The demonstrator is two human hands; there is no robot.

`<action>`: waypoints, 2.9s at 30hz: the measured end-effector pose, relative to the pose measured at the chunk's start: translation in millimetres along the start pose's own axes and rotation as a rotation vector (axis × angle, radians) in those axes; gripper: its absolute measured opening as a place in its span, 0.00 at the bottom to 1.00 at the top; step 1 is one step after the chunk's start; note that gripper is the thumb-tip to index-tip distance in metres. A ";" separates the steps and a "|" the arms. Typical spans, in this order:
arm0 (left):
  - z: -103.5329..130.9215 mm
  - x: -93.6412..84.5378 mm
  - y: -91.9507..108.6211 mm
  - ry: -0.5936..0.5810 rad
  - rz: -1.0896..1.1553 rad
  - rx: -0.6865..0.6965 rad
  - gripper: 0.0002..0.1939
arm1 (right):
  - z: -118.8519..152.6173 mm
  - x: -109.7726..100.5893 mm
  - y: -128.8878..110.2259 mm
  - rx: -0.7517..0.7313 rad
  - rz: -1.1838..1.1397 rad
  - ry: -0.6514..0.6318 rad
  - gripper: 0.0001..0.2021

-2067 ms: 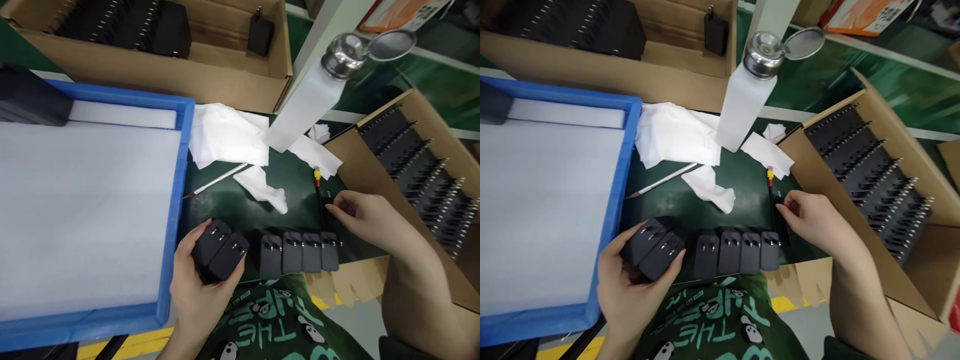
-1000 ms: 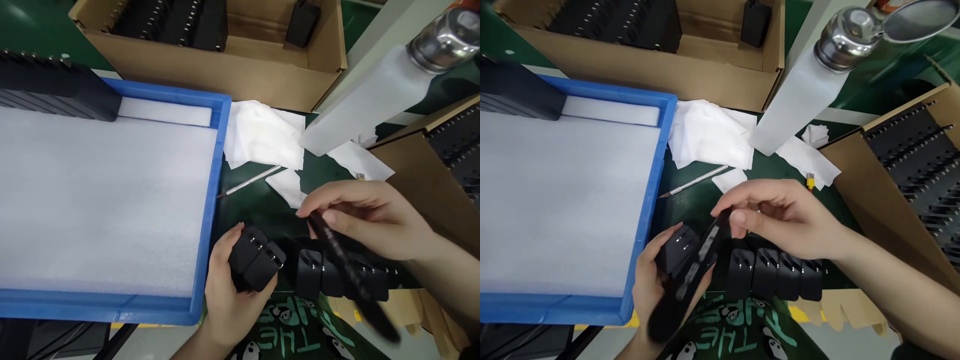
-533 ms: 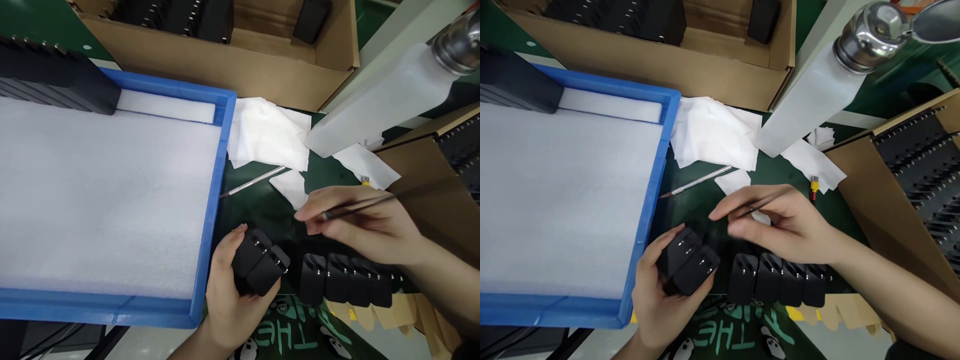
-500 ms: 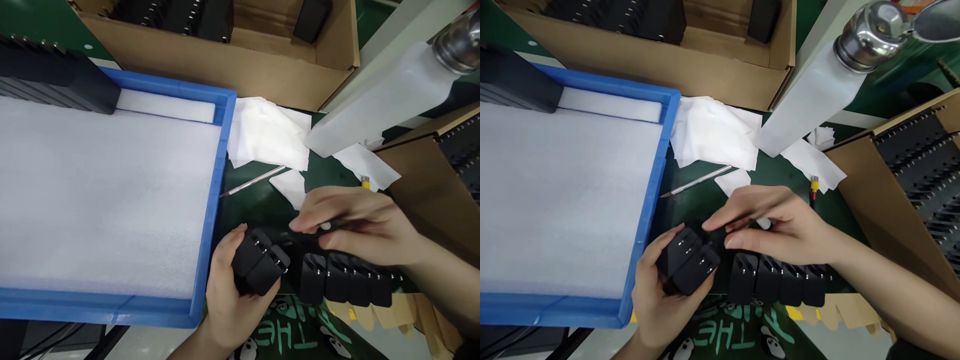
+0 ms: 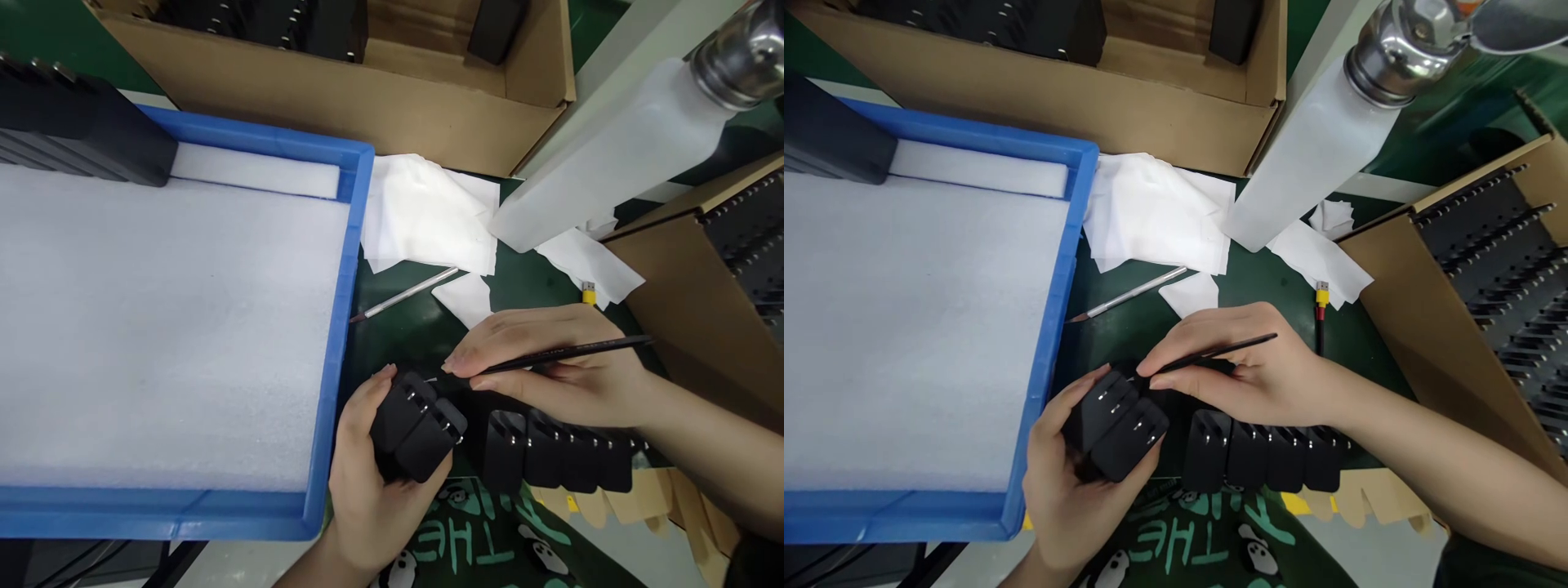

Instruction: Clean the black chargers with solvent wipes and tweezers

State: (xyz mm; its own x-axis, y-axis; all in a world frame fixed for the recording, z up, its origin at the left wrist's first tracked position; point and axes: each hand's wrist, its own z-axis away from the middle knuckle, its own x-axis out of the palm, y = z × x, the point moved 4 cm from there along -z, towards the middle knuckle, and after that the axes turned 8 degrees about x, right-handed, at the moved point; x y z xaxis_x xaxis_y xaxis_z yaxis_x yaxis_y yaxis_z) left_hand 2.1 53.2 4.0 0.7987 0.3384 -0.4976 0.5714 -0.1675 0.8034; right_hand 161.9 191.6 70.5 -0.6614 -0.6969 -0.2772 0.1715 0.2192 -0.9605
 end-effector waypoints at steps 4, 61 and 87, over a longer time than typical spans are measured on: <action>-0.2 0.2 0.6 0.004 -0.006 0.006 0.39 | -1.7 1.4 1.6 -0.004 -0.017 -0.007 0.09; -2.5 0.4 2.0 -0.001 0.006 0.008 0.39 | -3.1 1.4 1.8 0.018 -0.004 0.007 0.09; -0.3 0.3 -0.5 -0.003 0.018 -0.010 0.40 | -2.7 0.9 5.2 0.029 -0.019 0.009 0.12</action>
State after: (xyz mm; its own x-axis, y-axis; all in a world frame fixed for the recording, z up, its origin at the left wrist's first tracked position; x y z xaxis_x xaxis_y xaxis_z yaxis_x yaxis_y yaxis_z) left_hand 2.1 53.6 3.6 0.8092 0.3326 -0.4843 0.5553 -0.1638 0.8153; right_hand 160.2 194.0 65.4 -0.6711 -0.6948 -0.2586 0.1796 0.1861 -0.9660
